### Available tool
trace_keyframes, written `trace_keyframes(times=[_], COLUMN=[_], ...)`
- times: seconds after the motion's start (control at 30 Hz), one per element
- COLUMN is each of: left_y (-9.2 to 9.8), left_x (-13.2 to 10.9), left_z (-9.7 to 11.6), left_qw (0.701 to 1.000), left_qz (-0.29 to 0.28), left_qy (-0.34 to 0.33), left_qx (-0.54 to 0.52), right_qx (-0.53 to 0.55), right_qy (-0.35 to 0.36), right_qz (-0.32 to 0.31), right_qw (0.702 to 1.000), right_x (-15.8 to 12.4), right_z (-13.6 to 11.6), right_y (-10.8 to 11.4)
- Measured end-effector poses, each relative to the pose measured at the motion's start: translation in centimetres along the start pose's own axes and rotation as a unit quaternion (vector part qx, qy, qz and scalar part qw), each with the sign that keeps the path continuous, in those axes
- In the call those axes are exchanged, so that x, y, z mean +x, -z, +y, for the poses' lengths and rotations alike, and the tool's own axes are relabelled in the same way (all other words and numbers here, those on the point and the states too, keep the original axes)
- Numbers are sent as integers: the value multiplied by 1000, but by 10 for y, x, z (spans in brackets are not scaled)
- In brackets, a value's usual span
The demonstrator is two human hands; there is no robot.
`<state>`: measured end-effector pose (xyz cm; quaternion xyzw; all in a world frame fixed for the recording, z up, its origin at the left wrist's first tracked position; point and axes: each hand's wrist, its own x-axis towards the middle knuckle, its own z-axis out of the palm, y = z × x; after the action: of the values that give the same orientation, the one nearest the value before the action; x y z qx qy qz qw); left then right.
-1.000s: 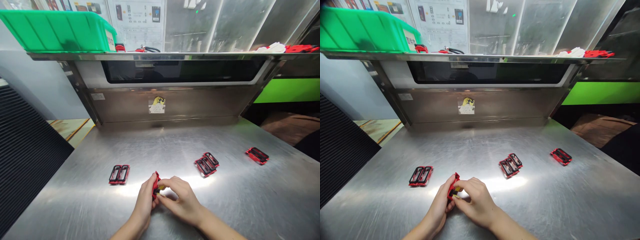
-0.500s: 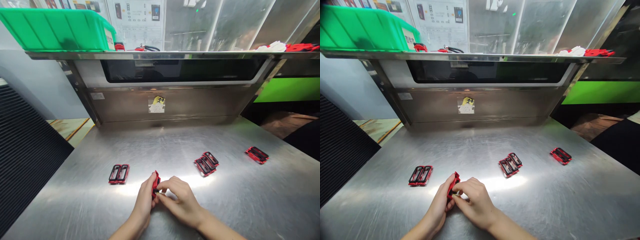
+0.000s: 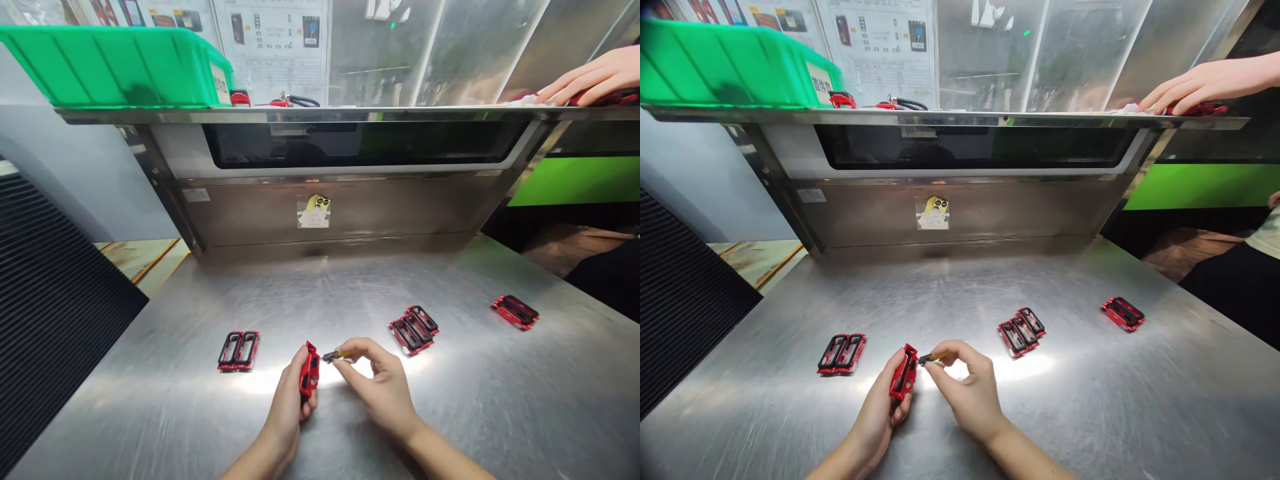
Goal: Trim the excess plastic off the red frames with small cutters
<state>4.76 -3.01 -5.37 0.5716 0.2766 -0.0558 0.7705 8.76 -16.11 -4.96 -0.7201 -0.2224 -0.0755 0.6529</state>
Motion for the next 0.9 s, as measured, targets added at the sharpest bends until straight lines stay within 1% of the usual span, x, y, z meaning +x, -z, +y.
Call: trace_keyframes(times=[0.07, 0.13, 0.2, 0.27, 0.33, 0.37, 0.43, 0.5, 0.53, 0.57, 0.63, 0.67, 0.73, 0.8, 0.9], left_y=[-1, -1, -1, 0, 0, 1, 1, 1, 1, 1, 1, 1, 1, 0, -2], left_x=[-1, -2, -3, -3, -4, -4, -6, -7, -8, -8, -9, -9, -8, -8, -9], left_z=[2, 3, 4, 5, 5, 5, 5, 5, 5, 4, 4, 3, 2, 1, -2], left_qw=[1000, 999, 997, 994, 988, 985, 979, 972, 968, 963, 954, 949, 941, 940, 953], left_qz=[-1, -5, -17, -34, -54, -69, -112, -164, -188, -211, -256, -277, -306, -313, -277], left_qy=[12, 25, 39, 53, 62, 62, 53, 37, 32, 28, 23, 24, 29, 36, 50], left_qx=[-13, -31, -57, -91, -129, -143, -162, -165, -164, -162, -155, -151, -140, -126, -109], right_qx=[-13, -39, -76, -128, -192, -219, -235, -191, -150, -102, -7, 27, 61, 67, 71], right_qy=[-31, -72, -115, -129, -100, -74, -24, -3, -9, -24, -58, -72, -84, -88, -98], right_qz=[25, 14, -35, -100, -138, -139, -109, -87, -93, -108, -144, -155, -163, -168, -173], right_qw=[999, 997, 990, 978, 967, 963, 966, 978, 984, 989, 988, 985, 981, 980, 977], right_x=[3, 6, 7, 8, 8, 8, 8, 9, 9, 9, 9, 9, 9, 9, 9], right_z=[3, 6, 11, 15, 18, 19, 18, 16, 14, 13, 11, 11, 11, 12, 10], right_y=[2, 4, 4, 4, 4, 4, 3, 3, 2, 1, 0, -2, -4, -6, -6])
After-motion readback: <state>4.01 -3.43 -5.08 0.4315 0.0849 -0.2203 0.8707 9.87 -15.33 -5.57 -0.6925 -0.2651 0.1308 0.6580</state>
